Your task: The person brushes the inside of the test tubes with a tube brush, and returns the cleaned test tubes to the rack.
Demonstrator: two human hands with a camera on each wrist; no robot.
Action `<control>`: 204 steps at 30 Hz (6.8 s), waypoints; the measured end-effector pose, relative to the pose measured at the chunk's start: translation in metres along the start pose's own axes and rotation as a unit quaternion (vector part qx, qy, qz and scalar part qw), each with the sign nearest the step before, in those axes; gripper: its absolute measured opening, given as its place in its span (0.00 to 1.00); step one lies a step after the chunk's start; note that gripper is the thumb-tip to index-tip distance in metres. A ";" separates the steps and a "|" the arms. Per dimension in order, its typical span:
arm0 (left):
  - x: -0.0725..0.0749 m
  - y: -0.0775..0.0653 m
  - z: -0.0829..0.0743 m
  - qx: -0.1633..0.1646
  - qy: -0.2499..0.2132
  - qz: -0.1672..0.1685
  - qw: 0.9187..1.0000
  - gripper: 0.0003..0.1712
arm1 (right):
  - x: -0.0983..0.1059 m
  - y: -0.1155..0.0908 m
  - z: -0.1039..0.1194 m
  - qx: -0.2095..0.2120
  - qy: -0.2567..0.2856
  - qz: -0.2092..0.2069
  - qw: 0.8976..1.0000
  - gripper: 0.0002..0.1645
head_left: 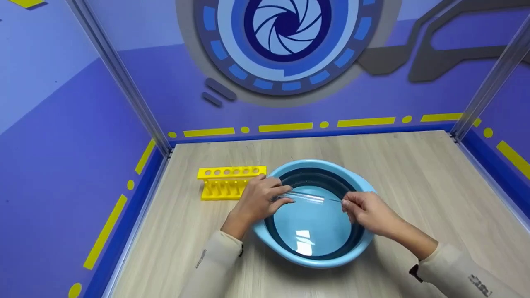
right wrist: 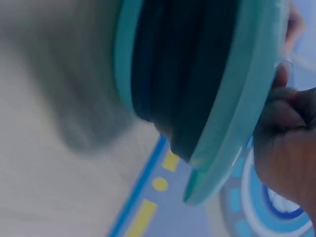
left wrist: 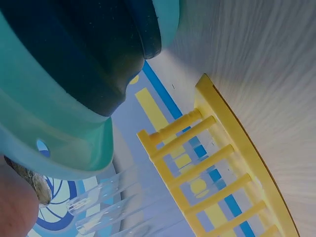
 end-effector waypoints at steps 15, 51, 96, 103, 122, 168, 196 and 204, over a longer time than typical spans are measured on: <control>-0.019 -0.004 0.005 0.066 -0.128 0.125 0.982 0.26 | 0.001 -0.028 0.063 0.374 -0.363 -0.197 0.830 0.15; -0.016 -0.018 0.017 0.115 -0.121 0.121 0.978 0.28 | -0.002 -0.019 0.061 0.418 -0.422 -0.201 0.779 0.22; -0.009 -0.034 0.039 0.138 -0.152 0.103 0.973 0.31 | 0.033 -0.049 0.059 0.426 -0.421 -0.231 0.767 0.21; -0.009 -0.035 0.041 0.138 -0.150 0.107 0.973 0.30 | 0.038 -0.050 0.052 0.397 -0.426 -0.226 0.781 0.23; 0.000 -0.028 0.045 0.118 -0.101 0.085 0.984 0.29 | 0.058 -0.053 0.050 0.366 -0.410 -0.230 0.803 0.23; 0.007 -0.059 0.061 0.151 -0.102 0.082 0.980 0.28 | 0.073 -0.079 0.033 0.342 -0.379 -0.279 0.813 0.24; 0.028 -0.058 0.058 0.102 -0.028 -0.034 0.994 0.20 | 0.086 -0.070 -0.020 0.083 -0.009 -0.202 0.976 0.21; 0.032 -0.058 0.060 0.115 -0.016 -0.049 0.992 0.18 | 0.078 -0.068 -0.025 0.057 0.011 -0.191 0.980 0.18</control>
Point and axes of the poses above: each hand's wrist, its own y-axis towards the middle knuckle, its own x-axis out of the back of the hand, z = x × y, the point moved 10 cm from there along y, towards the middle knuckle
